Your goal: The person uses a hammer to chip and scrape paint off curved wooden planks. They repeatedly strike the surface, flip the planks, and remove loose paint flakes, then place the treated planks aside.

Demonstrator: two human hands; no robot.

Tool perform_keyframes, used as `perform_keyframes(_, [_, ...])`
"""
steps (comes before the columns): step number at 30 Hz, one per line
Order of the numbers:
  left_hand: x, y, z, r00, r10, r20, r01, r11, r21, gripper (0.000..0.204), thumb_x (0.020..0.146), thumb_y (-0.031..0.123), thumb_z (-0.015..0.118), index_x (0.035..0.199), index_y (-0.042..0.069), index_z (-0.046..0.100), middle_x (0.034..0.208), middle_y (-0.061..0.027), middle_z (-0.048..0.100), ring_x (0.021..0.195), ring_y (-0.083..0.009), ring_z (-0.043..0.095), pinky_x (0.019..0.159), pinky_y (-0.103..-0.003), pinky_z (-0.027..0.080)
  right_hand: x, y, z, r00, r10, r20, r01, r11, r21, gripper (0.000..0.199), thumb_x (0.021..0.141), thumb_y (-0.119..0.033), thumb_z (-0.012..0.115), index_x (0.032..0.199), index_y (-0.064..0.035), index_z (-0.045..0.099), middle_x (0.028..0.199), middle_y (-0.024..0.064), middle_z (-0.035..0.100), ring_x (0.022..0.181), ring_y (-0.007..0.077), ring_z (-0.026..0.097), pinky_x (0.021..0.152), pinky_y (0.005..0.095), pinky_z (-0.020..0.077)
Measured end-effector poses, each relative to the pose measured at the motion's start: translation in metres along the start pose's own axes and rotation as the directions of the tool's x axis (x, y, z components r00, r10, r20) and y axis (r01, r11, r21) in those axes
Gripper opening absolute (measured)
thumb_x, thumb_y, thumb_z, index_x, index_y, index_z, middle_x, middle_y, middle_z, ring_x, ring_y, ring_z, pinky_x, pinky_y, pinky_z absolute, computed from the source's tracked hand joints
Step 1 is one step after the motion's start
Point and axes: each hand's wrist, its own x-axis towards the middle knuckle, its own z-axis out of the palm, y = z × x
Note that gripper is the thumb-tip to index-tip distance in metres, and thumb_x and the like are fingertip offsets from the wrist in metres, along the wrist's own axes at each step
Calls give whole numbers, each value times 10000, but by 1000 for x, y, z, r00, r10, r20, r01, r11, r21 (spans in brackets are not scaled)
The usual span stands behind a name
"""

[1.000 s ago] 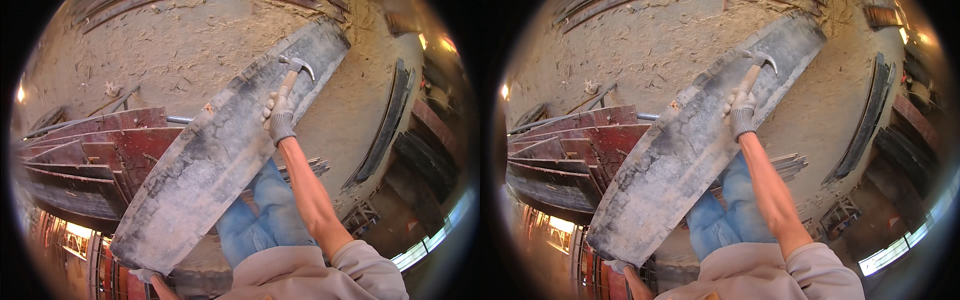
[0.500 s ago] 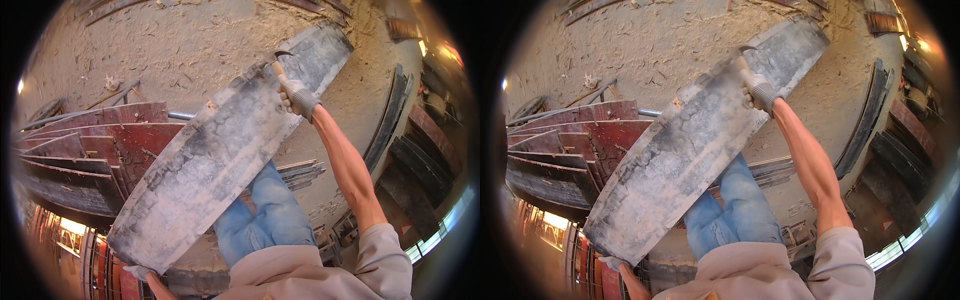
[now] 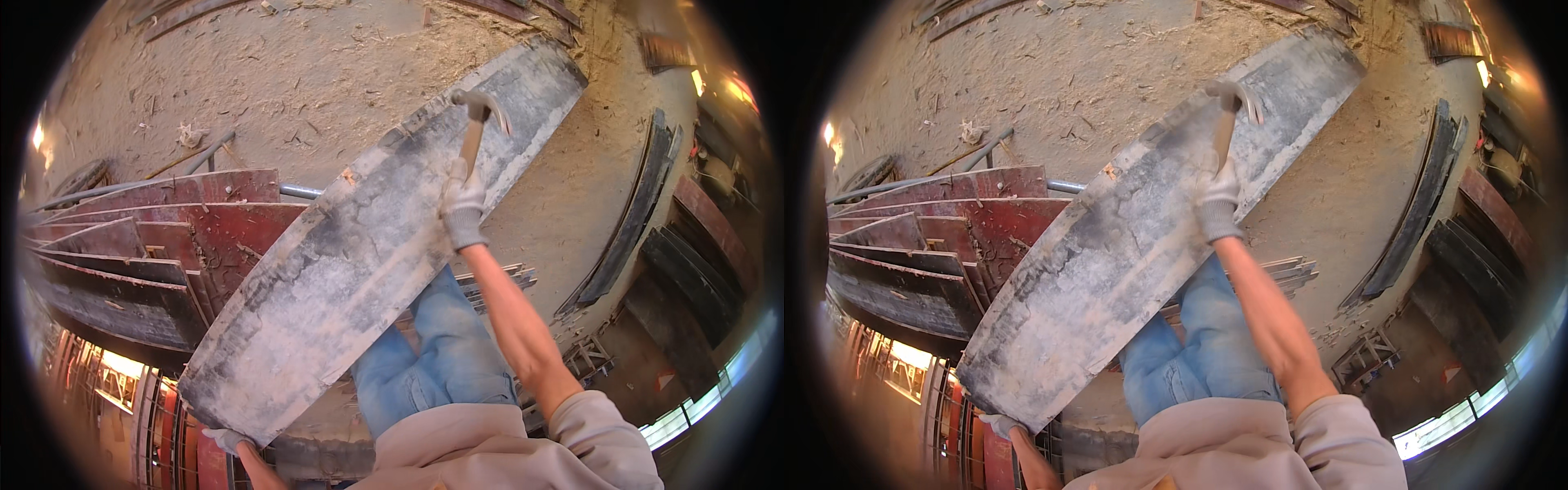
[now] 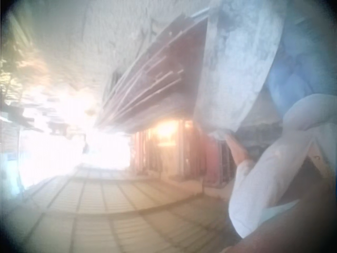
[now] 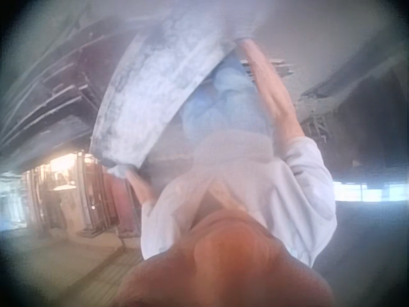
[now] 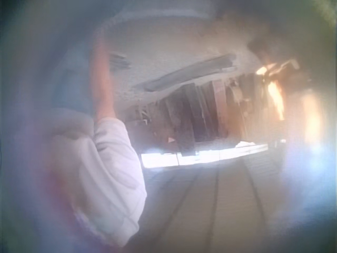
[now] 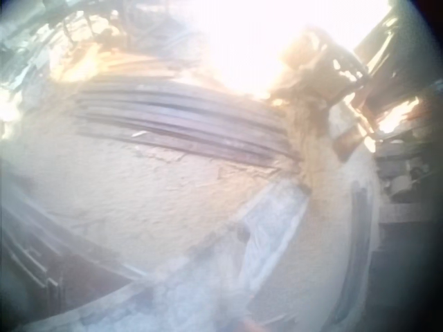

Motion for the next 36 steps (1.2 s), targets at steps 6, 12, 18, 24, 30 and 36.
perform_keyframes(6, [-7,5,-6,998,11,67,-9,1000,-19,1025,1008,780,184,1187,-77,717,1146,-249,740,1058,-402,716,879,-482,577,8,0,5,966,-1,257,71,962,-265,590,1060,-545,466,1054,20,636,856,289,666,880,444,687,743,485,542])
perform_keyframes(12, [0,8,-4,991,13,133,1,995,-104,1008,1003,785,229,1251,-73,696,1168,-233,740,1067,-377,719,891,-469,573,24,-41,-18,941,163,296,-65,947,-316,580,1059,-549,480,984,0,649,705,146,624,708,306,669,685,463,555])
perform_keyframes(18, [-8,5,-8,990,27,139,-13,995,-102,961,1005,768,313,1292,-75,675,1177,-205,742,1051,-346,721,897,-425,584,20,-40,-20,964,-263,49,263,898,-353,566,1037,-511,481,1158,18,641,773,162,688,642,256,680,623,421,545])
perform_keyframes(24, [32,6,23,725,660,196,-568,735,-371,472,1109,341,415,1352,-8,621,1340,-192,657,1192,-322,642,1040,-426,522,11,-37,-66,836,109,537,4,979,-205,457,1072,-489,466,1173,-86,657,710,-12,492,605,124,475,557,335,420])
perform_keyframes(30, [68,-8,29,757,384,529,26,790,-612,743,979,568,658,1389,-50,611,1394,-122,627,1151,-223,629,1043,-340,477,-125,-33,-129,890,-146,431,115,988,99,442,1067,-314,605,1408,-33,589,599,-72,426,435,29,402,370,225,341])
perform_keyframes(36, [67,-3,17,343,536,772,538,562,-629,555,1032,467,621,1435,87,584,1308,-85,675,1117,-246,673,1027,-428,535,-217,-92,-93,749,-164,642,120,986,111,490,1067,-366,603,1304,62,587,670,-38,481,460,32,424,401,217,354])
